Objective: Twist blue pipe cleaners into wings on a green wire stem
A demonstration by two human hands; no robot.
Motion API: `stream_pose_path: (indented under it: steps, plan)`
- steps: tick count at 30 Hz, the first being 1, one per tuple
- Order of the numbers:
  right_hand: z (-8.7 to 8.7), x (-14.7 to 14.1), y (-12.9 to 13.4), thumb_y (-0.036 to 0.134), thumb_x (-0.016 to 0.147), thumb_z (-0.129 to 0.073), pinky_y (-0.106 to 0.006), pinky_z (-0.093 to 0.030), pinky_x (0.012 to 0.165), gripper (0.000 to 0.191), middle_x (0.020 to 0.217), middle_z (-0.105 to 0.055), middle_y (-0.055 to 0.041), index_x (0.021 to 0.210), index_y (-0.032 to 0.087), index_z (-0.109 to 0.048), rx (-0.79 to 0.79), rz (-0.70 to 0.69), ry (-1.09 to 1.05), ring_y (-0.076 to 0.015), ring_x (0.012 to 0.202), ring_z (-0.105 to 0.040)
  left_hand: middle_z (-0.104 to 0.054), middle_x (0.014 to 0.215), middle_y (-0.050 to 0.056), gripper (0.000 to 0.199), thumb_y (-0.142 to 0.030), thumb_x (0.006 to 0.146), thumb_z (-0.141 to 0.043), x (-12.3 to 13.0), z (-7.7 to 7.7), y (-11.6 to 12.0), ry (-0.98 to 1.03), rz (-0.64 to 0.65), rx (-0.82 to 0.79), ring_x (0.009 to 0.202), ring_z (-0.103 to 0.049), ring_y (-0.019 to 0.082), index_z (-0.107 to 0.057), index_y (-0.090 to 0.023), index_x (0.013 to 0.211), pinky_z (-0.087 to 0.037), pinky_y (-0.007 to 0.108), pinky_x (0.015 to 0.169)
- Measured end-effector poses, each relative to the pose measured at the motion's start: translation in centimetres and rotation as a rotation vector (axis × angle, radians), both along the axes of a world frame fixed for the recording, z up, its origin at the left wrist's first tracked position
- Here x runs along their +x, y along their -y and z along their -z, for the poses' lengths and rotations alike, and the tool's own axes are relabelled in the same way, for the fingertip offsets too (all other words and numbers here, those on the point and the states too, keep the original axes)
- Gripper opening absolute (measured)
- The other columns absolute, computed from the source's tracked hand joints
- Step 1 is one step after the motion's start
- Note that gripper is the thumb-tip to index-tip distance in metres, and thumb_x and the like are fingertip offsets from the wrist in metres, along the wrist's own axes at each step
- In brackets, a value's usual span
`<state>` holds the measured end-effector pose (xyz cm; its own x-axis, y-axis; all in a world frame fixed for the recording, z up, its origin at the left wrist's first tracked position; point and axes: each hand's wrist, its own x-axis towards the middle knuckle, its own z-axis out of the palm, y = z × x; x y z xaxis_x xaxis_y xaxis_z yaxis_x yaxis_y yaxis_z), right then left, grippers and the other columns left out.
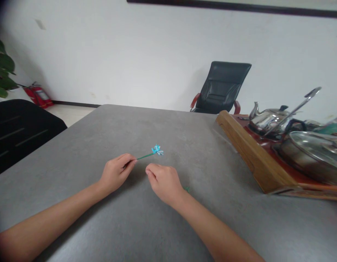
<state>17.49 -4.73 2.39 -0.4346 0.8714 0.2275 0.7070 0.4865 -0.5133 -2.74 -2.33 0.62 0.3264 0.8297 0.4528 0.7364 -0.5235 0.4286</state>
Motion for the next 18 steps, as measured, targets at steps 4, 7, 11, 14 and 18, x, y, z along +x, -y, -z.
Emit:
stream_pose_path:
  steps: [4, 7, 11, 14, 18]
  plan:
    - [1.6, 0.1, -0.8, 0.022, 0.092, -0.043, -0.022, -0.036, 0.063, 0.021, 0.075, -0.066, 0.0008, 0.087, 0.021, -0.064, -0.025, 0.024, -0.081, -0.0133, 0.069, -0.059, -0.061, 0.076, 0.001, 0.019, -0.027, 0.093, -0.042, 0.1, 0.2, -0.1, 0.016, 0.001, -0.004, 0.068, -0.055, 0.013, -0.058, -0.019, 0.086, -0.040, 0.022, 0.064]
    - [2.4, 0.2, -1.4, 0.024, 0.091, -0.044, -0.021, -0.033, 0.058, 0.021, 0.068, -0.063, 0.0020, 0.086, 0.021, -0.065, -0.057, 0.045, -0.120, -0.0125, 0.061, -0.055, -0.060, 0.075, 0.001, 0.019, -0.027, 0.093, -0.042, 0.1, 0.4, -0.2, 0.010, 0.018, 0.004, 0.067, -0.055, 0.013, -0.058, -0.018, 0.086, -0.040, 0.022, 0.064]
    - [2.9, 0.2, -1.8, 0.026, 0.090, -0.045, -0.021, -0.031, 0.055, 0.022, 0.062, -0.059, 0.0030, 0.083, 0.021, -0.065, -0.100, 0.052, -0.150, -0.0120, 0.056, -0.051, -0.061, 0.076, 0.001, 0.020, -0.026, 0.093, -0.042, 0.3, 0.6, -0.3, 0.001, 0.034, 0.030, 0.068, -0.055, 0.013, -0.058, -0.018, 0.086, -0.039, 0.022, 0.063]
    - [2.9, 0.2, -1.8, 0.026, 0.090, -0.045, -0.021, -0.031, 0.055, 0.023, 0.062, -0.059, 0.0028, 0.083, 0.021, -0.066, -0.095, 0.039, -0.153, -0.0122, 0.056, -0.051, -0.060, 0.076, 0.001, 0.019, -0.025, 0.093, -0.043, 0.3, 0.7, -0.5, -0.001, 0.036, 0.041, 0.068, -0.055, 0.012, -0.059, -0.018, 0.086, -0.039, 0.022, 0.063]
    - [3.0, 0.3, -1.8, 0.026, 0.090, -0.045, -0.021, -0.031, 0.054, 0.023, 0.061, -0.059, 0.0030, 0.082, 0.021, -0.066, -0.089, 0.040, -0.151, -0.0121, 0.055, -0.051, -0.060, 0.075, 0.001, 0.019, -0.026, 0.093, -0.043, 0.3, 0.8, -0.6, 0.005, 0.036, 0.064, 0.067, -0.055, 0.013, -0.059, -0.018, 0.087, -0.039, 0.022, 0.063]
